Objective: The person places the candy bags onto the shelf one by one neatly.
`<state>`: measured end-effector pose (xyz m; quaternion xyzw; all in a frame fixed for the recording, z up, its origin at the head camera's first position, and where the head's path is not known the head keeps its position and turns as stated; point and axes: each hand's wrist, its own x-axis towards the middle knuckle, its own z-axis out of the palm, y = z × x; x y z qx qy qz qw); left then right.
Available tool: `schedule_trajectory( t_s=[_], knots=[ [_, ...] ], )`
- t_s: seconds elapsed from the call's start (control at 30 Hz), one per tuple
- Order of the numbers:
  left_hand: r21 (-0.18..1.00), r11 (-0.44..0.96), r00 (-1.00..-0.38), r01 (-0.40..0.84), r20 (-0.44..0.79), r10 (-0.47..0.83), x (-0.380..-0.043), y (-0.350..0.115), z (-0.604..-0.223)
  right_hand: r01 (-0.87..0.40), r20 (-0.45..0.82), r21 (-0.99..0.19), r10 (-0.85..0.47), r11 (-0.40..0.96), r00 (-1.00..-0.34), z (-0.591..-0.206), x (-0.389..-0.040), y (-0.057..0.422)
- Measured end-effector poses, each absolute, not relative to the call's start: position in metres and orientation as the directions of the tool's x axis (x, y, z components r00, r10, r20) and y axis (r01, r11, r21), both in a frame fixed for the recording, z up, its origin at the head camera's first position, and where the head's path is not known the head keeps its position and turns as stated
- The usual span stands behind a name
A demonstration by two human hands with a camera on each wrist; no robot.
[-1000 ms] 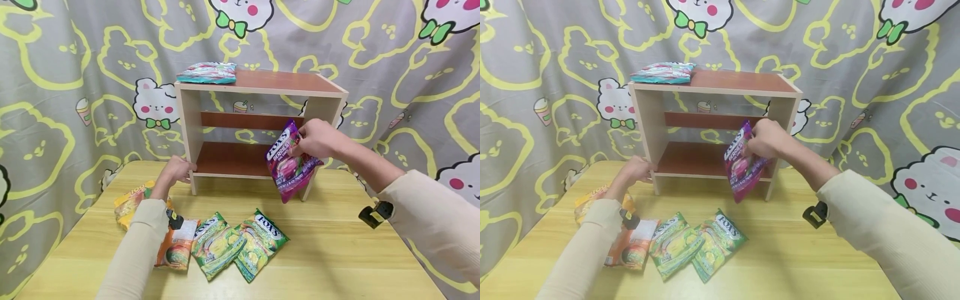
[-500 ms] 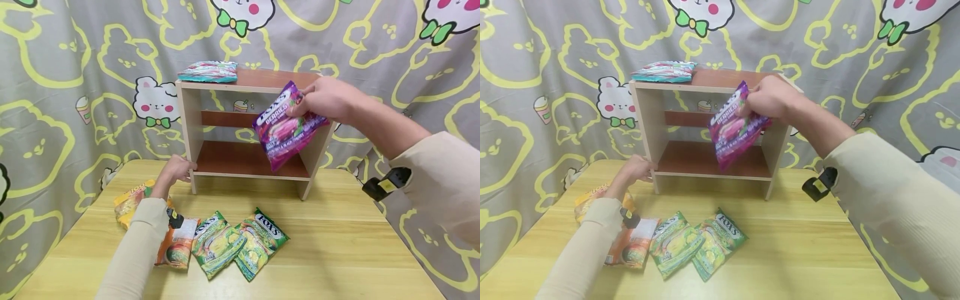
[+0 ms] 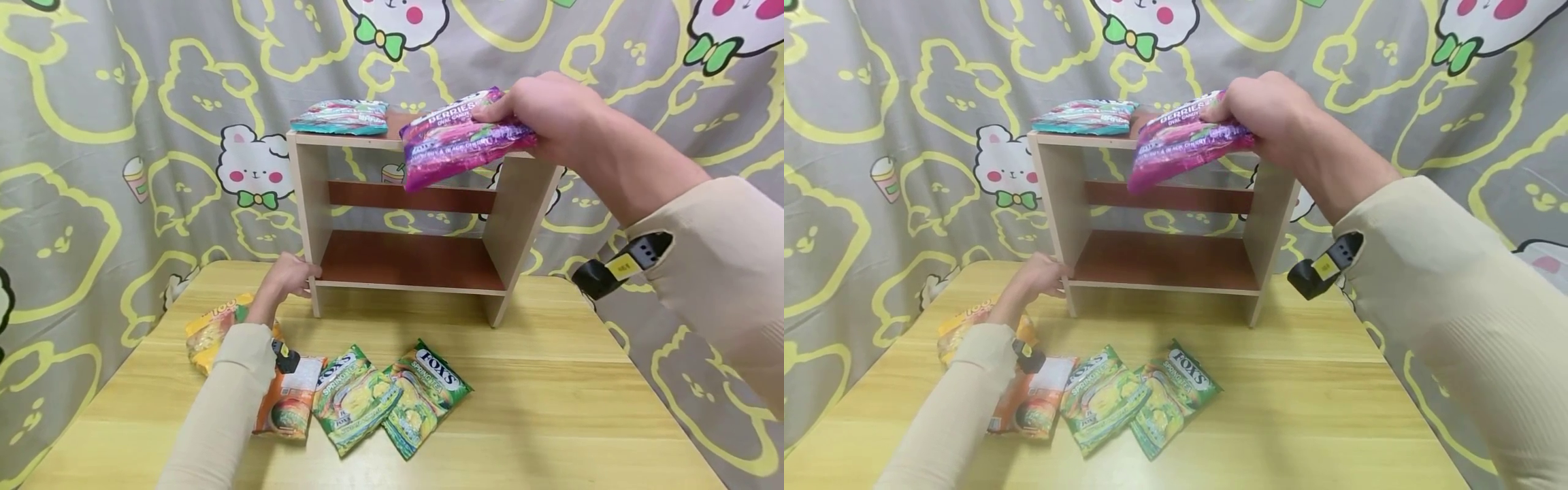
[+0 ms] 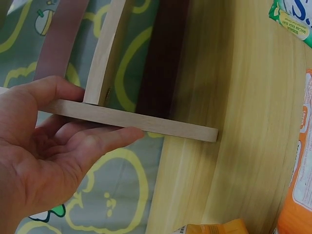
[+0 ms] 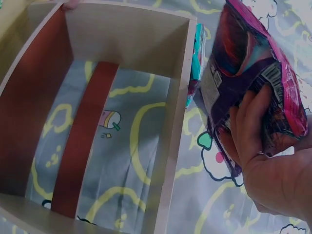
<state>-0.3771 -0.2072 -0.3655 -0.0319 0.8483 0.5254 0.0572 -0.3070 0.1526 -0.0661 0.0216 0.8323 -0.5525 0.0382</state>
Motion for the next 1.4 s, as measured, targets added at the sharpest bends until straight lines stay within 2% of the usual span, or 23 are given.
schedule_trajectory(
  t_s=[0.13, 0.27, 0.63, 0.93, 1.1, 1.27, 1.4],
  knots=[
    [0.885, 0.451, -0.992, -0.114, -0.129, 0.003, -0.378, -0.209, -0.366, 0.073, -0.069, -0.965, 0.025, 0.251, -0.997, -0.069, -0.312, 0.148],
    [0.891, 0.442, -0.992, -0.108, -0.123, 0.006, -0.378, -0.209, -0.365, 0.070, -0.060, -0.976, 0.054, 0.204, -0.997, -0.074, -0.318, 0.143],
    [0.890, 0.442, -0.992, -0.112, -0.126, 0.003, -0.379, -0.207, -0.365, 0.123, -0.083, -0.945, 0.140, 0.304, -0.987, -0.087, -0.328, 0.141],
    [0.888, 0.444, -0.992, -0.118, -0.129, -0.004, -0.381, -0.208, -0.367, 0.160, -0.130, -0.919, 0.107, 0.360, -0.986, -0.091, -0.328, 0.142],
    [0.891, 0.438, -0.992, -0.116, -0.127, -0.005, -0.382, -0.208, -0.369, 0.181, -0.155, -0.921, 0.103, 0.344, -0.983, -0.092, -0.330, 0.142],
    [0.892, 0.438, -0.992, -0.113, -0.127, 0.002, -0.381, -0.208, -0.368, 0.174, -0.150, -0.942, 0.104, 0.288, -0.983, -0.095, -0.331, 0.143],
    [0.890, 0.441, -0.992, -0.113, -0.127, 0.002, -0.380, -0.207, -0.368, 0.164, -0.159, -0.980, 0.050, 0.113, -0.986, -0.095, -0.332, 0.145]
  ],
)
